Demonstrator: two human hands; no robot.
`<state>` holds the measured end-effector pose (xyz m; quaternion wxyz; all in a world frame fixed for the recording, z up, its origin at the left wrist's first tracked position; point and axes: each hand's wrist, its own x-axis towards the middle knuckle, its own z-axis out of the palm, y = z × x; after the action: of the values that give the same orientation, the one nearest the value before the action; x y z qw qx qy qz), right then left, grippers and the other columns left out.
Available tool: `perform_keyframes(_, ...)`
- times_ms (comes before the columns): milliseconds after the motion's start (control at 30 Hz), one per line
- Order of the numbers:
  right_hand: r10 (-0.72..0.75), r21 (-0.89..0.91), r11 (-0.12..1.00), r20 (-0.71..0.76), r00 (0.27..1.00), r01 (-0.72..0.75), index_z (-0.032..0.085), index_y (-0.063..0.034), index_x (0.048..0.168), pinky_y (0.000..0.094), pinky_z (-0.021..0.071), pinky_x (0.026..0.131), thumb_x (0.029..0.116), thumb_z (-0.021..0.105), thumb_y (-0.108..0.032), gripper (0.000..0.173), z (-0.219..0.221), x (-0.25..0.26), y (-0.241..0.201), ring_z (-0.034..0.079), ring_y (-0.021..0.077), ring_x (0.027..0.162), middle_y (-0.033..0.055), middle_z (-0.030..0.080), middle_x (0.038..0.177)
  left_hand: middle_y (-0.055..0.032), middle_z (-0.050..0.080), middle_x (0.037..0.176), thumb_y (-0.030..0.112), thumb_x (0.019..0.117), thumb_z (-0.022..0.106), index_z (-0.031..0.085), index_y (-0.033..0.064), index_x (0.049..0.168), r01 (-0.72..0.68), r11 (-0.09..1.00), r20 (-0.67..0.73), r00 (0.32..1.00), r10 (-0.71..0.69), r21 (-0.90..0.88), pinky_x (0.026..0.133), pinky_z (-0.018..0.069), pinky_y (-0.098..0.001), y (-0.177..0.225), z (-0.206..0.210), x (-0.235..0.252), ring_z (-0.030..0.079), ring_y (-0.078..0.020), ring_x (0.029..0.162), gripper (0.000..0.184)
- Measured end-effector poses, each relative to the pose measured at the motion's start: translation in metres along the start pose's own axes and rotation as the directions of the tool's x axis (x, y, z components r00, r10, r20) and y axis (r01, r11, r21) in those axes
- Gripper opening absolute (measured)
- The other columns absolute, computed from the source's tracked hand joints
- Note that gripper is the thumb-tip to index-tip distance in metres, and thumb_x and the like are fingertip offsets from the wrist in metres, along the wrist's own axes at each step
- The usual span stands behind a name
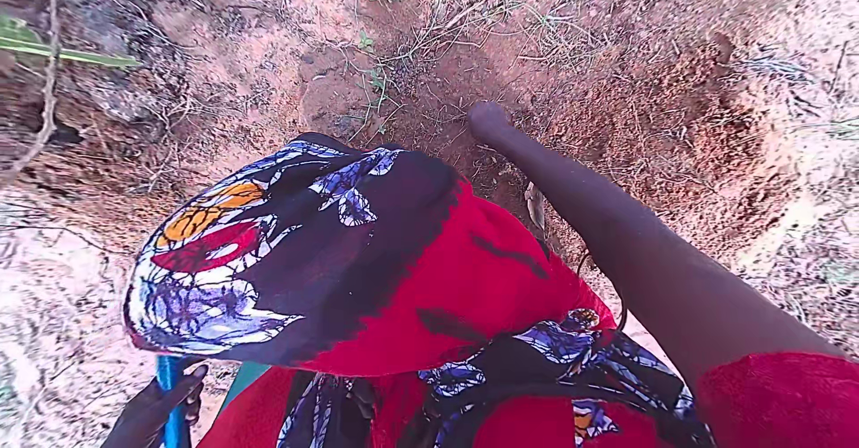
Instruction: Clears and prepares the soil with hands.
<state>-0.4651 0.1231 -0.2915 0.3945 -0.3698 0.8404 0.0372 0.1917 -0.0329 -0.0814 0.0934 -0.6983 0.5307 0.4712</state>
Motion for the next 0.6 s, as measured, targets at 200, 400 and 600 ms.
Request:
perform_keyframes(200,0.042,0.024,0.999,-0.004,0.999,-0.042,0.058,0.0127,0.124,0.0655,0.0512,0.09,0.1,0.056,-0.004,0.029,0.007,-0.002,-0.001,0.062,0.0496,0.12,0.0333,0.06,0.13,0.0092,0.06,0.07,0.018,0.0968,0.058,0.051,0.0129,0.135,-0.017,1.0,-0.023,1.0,0.017,0.012,0.048,0.0536,-0.0223,0.005,-0.001,-0.001,0.06,-0.005,0.052,0.039)
perform_keyframes(400,-0.002,0.144,0.99,0.011,1.0,0.0,0.059,0.0102,0.129,0.0674,0.0483,0.094,0.1011,0.06,-0.014,0.037,0.024,-0.027,0.024,0.059,0.0499,0.123,0.0329,0.06,0.131,0.0101,0.06,0.066,0.013,0.0965,0.057,0.052,0.0125,0.133,-0.053,0.998,0.017,0.998,0.054,-0.045,0.048,0.0541,-0.0217,0.0,0.002,-0.003,0.059,-0.0042,0.05,0.037)
perform_keyframes(600,0.111,0.443,0.896,-0.16,0.981,-0.029,0.052,0.0058,0.139,0.0665,0.0479,0.099,0.1003,0.065,-0.019,0.048,0.028,-0.044,0.094,0.062,0.0507,0.119,0.0341,0.063,0.125,0.0108,0.061,0.066,0.015,0.0947,0.059,0.052,0.0139,0.133,-0.032,0.999,0.048,0.998,0.032,-0.015,0.049,0.0545,-0.0216,-0.007,-0.003,0.003,0.06,-0.0041,0.051,0.039)
